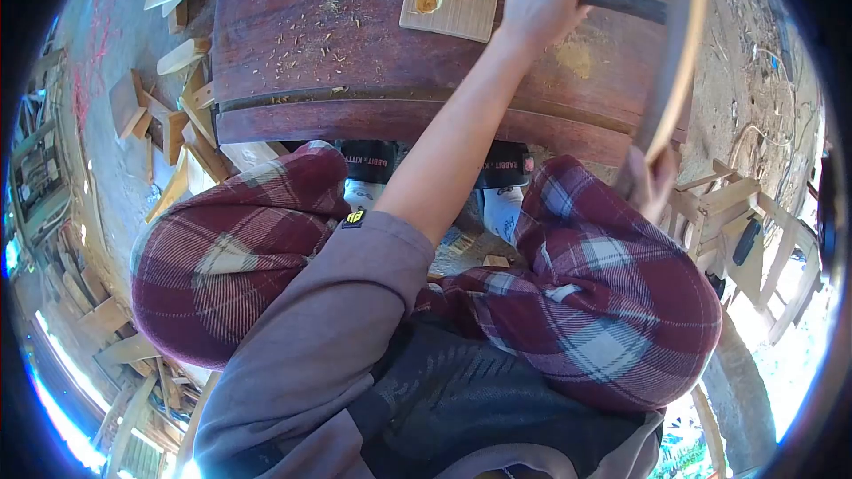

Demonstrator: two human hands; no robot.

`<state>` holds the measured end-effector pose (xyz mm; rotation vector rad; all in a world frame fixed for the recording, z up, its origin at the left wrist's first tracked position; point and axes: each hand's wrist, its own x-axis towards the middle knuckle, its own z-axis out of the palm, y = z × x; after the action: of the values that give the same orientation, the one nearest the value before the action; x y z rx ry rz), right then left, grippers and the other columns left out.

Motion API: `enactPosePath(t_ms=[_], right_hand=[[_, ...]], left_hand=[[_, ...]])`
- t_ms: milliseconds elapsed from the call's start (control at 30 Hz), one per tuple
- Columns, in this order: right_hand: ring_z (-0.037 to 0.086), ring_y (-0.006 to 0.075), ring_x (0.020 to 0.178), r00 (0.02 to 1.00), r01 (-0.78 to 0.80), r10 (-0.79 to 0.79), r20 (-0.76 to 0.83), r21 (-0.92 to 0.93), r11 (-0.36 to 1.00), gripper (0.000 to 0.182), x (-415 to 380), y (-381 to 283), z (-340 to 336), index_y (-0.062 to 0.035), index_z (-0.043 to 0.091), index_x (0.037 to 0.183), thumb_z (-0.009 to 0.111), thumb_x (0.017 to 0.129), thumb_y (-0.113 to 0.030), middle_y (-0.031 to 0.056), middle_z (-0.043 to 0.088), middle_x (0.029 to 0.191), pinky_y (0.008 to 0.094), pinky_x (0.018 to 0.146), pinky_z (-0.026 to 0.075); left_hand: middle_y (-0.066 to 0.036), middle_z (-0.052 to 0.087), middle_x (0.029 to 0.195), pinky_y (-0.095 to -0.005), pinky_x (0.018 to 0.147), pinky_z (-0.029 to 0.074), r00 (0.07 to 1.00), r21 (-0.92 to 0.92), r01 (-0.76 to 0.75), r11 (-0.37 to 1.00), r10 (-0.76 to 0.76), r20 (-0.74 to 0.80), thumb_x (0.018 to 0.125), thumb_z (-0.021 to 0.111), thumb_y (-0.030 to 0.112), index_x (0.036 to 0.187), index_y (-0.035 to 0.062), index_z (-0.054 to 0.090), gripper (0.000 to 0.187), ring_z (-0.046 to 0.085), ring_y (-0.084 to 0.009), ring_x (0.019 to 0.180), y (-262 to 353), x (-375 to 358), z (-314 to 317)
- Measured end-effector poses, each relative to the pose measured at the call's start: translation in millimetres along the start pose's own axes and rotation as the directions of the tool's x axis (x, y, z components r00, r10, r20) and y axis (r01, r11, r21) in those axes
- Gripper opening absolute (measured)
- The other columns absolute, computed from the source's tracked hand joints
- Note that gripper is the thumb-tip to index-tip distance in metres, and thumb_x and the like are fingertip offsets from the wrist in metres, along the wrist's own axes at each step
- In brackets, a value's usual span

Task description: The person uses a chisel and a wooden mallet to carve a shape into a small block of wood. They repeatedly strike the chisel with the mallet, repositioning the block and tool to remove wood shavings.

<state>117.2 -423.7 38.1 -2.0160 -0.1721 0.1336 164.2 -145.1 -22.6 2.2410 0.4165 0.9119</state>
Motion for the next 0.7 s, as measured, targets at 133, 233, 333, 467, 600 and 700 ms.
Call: enactPosePath(t_ms=[133, 233, 333, 467, 600, 700], right_hand=[[0.058, 0.0216, 0.075, 0.989, -0.142, 0.135, 0.053, 0.182, 0.973, 0.063, 22.9, -16.4, 1.6, 0.0071, 0.049, 0.121, 0.062, 0.077, -0.037, 0.021, 0.055, 0.102, 0.032, 0.057, 0.05], [0.056, 0.0196, 0.056, 0.998, -0.05, 0.017, 0.065, 0.541, 0.84, 0.058, 36.7, -31.5, -16.6, 0.0101, 0.048, 0.114, 0.058, 0.079, -0.035, 0.0189, 0.055, 0.091, 0.0261, 0.04, 0.044], [0.053, 0.0165, 0.05, 0.998, 0.052, -0.062, 0.005, 0.486, 0.872, 0.052, 36.5, -32.5, -12.5, 0.0103, 0.048, 0.109, 0.056, 0.082, -0.033, 0.0121, 0.054, 0.072, 0.0248, 0.04, 0.043], [0.05, 0.0135, 0.049, 0.986, -0.058, 0.009, 0.168, 0.292, 0.955, 0.047, 24.9, -35.6, -3.6, 0.0041, 0.05, 0.111, 0.057, 0.084, -0.033, 0.0074, 0.051, 0.065, 0.0235, 0.042, 0.042], [0.05, 0.0121, 0.05, 0.985, -0.084, 0.019, 0.171, 0.381, 0.921, 0.047, 21.9, -31.8, 0.4, 0.0022, 0.05, 0.112, 0.059, 0.084, -0.035, 0.0064, 0.051, 0.065, 0.0229, 0.043, 0.041], [0.049, 0.0121, 0.05, 0.993, -0.051, 0.0, 0.119, 0.429, 0.902, 0.048, 21.9, -32.5, 2.7, 0.002, 0.05, 0.112, 0.059, 0.084, -0.036, 0.0059, 0.05, 0.064, 0.023, 0.043, 0.04]], left_hand=[[-0.003, 0.064, 0.068, -0.0392, 0.059, 0.048, 0.997, 0.049, -0.069, 0.996, 0.07, -0.018, 0.071, 0.077, 0.027, 0.084, 0.0159, 0.065, 0.021, 0.065, -0.025, 0.068, -6.8, -8.3, -4.5], [-0.005, 0.063, 0.069, -0.0388, 0.059, 0.048, 0.998, -0.061, -0.043, 0.997, 0.039, -0.057, 0.074, 0.075, 0.024, 0.084, 0.0125, 0.062, 0.02, 0.065, -0.0257, 0.068, -3.4, 10.5, -8.5], [-0.011, 0.062, 0.073, -0.0392, 0.062, 0.048, 1.0, -0.14, 0.001, 0.99, 0.0, 0.013, 0.078, 0.071, 0.014, 0.086, 0.0063, 0.056, 0.019, 0.064, -0.0294, 0.07, 14.3, 20.5, -35.5], [-0.014, 0.062, 0.077, -0.0427, 0.065, 0.048, 0.999, -0.185, 0.032, 0.982, -0.027, 0.031, 0.075, 0.07, 0.012, 0.089, 0.0073, 0.055, 0.02, 0.063, -0.0346, 0.075, 17.3, 17.5, -32.5], [-0.015, 0.062, 0.077, -0.043, 0.064, 0.048, 0.998, -0.214, 0.062, 0.975, -0.057, 0.029, 0.075, 0.069, 0.012, 0.088, 0.007, 0.054, 0.021, 0.063, -0.0362, 0.075, 18.8, 17.7, -40.6], [-0.012, 0.059, 0.07, -0.0391, 0.061, 0.047, 0.996, -0.101, 0.009, 0.995, 0.0, 0.089, 0.079, 0.07, 0.014, 0.089, 0.0053, 0.057, 0.019, 0.062, -0.0296, 0.066, 14.9, 11.9, -31.5]])
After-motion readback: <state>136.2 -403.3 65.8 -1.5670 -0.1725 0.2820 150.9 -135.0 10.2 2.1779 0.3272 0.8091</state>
